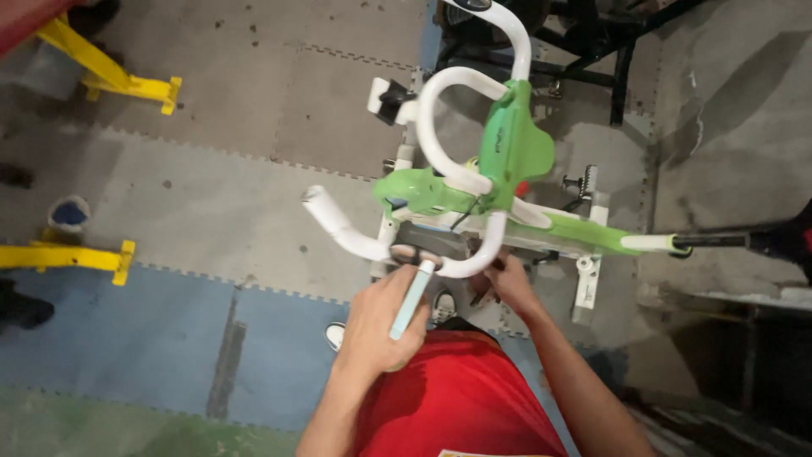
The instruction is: Cleaning and wiping down various parts of a stationary exercise bike with a spray bottle and cloth.
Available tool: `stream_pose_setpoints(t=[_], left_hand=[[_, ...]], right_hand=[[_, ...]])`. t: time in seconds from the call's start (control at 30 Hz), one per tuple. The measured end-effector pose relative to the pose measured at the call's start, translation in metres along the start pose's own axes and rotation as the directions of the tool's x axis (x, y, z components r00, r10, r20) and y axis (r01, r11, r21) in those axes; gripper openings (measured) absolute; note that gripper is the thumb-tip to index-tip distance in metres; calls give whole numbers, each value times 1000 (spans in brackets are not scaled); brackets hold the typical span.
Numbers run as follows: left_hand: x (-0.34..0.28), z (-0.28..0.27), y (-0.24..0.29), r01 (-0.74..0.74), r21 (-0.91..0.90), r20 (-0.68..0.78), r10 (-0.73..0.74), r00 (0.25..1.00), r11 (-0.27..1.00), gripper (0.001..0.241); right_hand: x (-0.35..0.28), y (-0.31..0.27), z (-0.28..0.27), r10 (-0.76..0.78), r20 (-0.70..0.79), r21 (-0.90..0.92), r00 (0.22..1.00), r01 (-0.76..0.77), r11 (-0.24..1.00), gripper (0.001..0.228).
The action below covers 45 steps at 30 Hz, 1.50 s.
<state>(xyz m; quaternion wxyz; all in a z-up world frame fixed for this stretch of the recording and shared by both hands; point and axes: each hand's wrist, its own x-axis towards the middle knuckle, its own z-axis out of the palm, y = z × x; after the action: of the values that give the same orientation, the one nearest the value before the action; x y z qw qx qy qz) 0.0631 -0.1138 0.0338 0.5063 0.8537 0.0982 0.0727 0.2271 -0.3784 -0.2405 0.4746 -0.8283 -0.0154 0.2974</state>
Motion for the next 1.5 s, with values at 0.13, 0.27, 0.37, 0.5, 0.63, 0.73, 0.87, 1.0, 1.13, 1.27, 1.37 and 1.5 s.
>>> stream_pose_setpoints(t=[0.13,0.27,0.37,0.5,0.63,0.73,0.87,1.0,1.13,1.27,1.37,1.5], left_hand=[[13,47,20,-104,-12,-45,104,994,994,33],[30,82,45,-43,27,-44,44,998,999,37],[39,100,55,4,30,-48,-3,999,1000,33],[41,116,61,32,41,-104,-28,994,999,27],[37,119,63,104,41,-141,-97,985,994,30],[34,114,57,92,29,-166,-86,982,995,36],[35,104,40,-23,2,-222,23,975,1000,37],[37,92,38,86,-47,-162,-92,983,995,44],[37,87,25,-72,-50,-153,63,986,996,44],[35,83,19,-128,-69,-113,119,986,989,45],[36,75,20,-107,-87,-29,105,994,990,47],[40,70,22,-45,-96,39,49,998,994,45]], right_hand=[[31,28,-55,-199,-55,30,978,201,979,40],[22,-29,-107,-128,-172,49,977,138,989,55],[24,-55,-138,-231,-281,128,931,275,953,58],[29,-88,-157,-365,-399,18,841,405,914,51],[22,-143,-143,-416,-424,-57,804,435,898,39],[19,-171,-110,-595,-315,-196,739,563,803,55],[15,-190,-75,-853,9,-691,522,620,372,68],[82,-191,-82,-771,-76,-627,632,571,530,59],[184,-198,-101,-707,-145,-351,692,632,691,50],[167,-224,-99,-529,-177,-81,830,524,848,47],[113,-213,-93,-644,-220,-418,732,526,741,46],[31,-188,-78,-800,-94,-661,592,564,495,45]])
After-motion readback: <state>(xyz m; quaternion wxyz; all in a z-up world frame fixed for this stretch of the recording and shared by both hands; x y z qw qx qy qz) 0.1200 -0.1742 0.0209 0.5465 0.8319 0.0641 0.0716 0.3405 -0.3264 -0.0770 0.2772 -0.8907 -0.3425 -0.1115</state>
